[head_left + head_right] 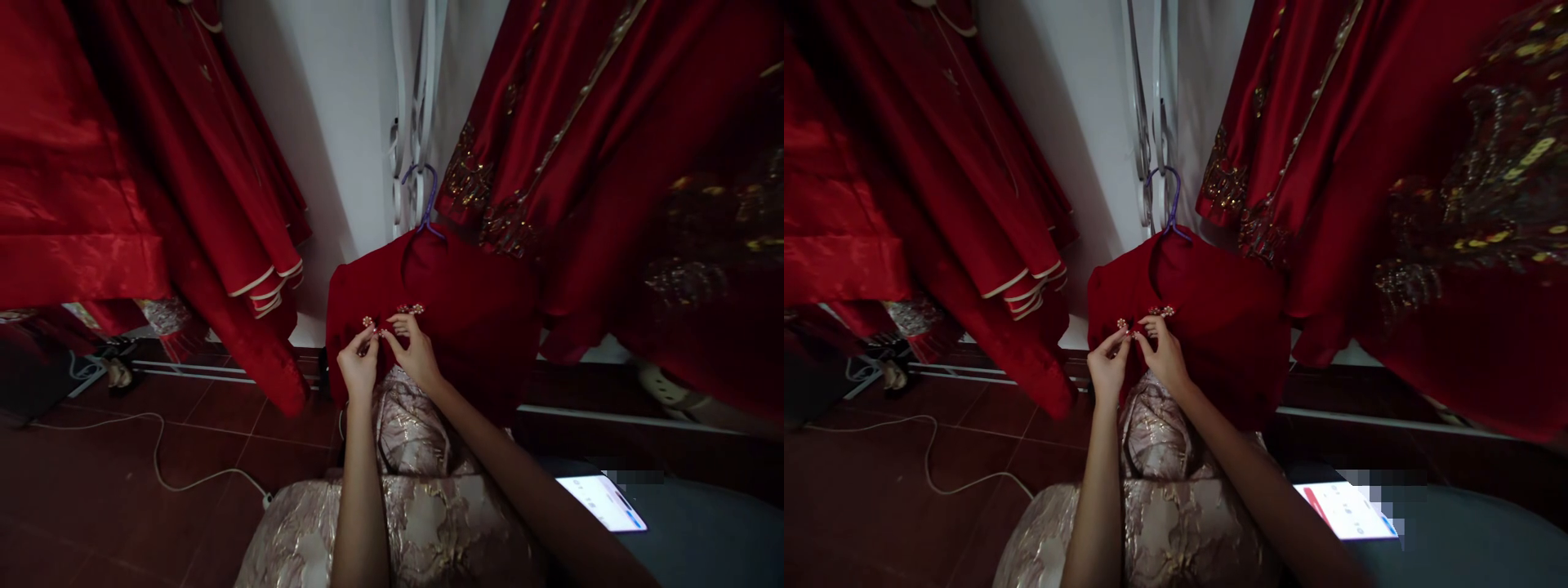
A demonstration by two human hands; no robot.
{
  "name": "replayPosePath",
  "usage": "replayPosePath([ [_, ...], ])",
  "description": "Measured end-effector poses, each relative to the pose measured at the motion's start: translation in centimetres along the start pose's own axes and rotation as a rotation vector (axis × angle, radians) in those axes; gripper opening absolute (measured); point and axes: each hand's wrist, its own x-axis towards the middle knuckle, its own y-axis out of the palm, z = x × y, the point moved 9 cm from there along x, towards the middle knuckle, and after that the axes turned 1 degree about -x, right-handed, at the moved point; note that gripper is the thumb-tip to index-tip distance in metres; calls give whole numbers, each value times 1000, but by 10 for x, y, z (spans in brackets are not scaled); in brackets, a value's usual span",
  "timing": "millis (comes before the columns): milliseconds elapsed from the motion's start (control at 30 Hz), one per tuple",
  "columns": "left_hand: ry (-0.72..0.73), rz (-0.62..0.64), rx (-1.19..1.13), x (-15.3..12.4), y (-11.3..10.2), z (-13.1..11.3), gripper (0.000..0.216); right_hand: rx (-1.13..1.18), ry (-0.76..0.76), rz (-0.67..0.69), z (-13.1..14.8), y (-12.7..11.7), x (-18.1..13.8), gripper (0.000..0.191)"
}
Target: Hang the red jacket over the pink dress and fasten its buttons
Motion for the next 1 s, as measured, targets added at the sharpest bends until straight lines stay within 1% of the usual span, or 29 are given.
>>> replayPosePath([
  [100, 10, 7, 65, -1, -2, -4, 30, -42, -7, -33, 2, 0, -3, 23],
  [300, -36, 18, 100, -3, -3, -7, 30, -77, -26, -77, 2, -2, -4, 23],
  [400, 21, -3, 139, -3, -5, -15, 27, -71, -35, -94, 2, -4, -5, 23],
  [533, 99, 20, 183, -3, -4, -25, 23, -61, -38, -105, 4, -3, -3, 23],
  [600, 115, 24, 181, -2, -4, -25, 22, -56, -32, -102, 5, -2, 1, 23],
  [667, 105, 35, 156, 0, -2, -19, 22, -48, -14, -89, 5, -2, 6, 25],
  [733, 83, 53, 100, 1, 2, -9, 23, -16, 31, -42, 3, -4, 9, 27],
  [833, 72, 70, 61, 3, 7, 6, 24, 36, 135, 121, -1, -10, 4, 20],
  [933, 80, 92, 160, 3, 9, 17, 21, -28, 193, 293, -1, -21, -14, 12],
  [1000, 98, 100, 246, 3, 7, 20, 22, -94, 215, 337, -5, -30, -27, 12],
])
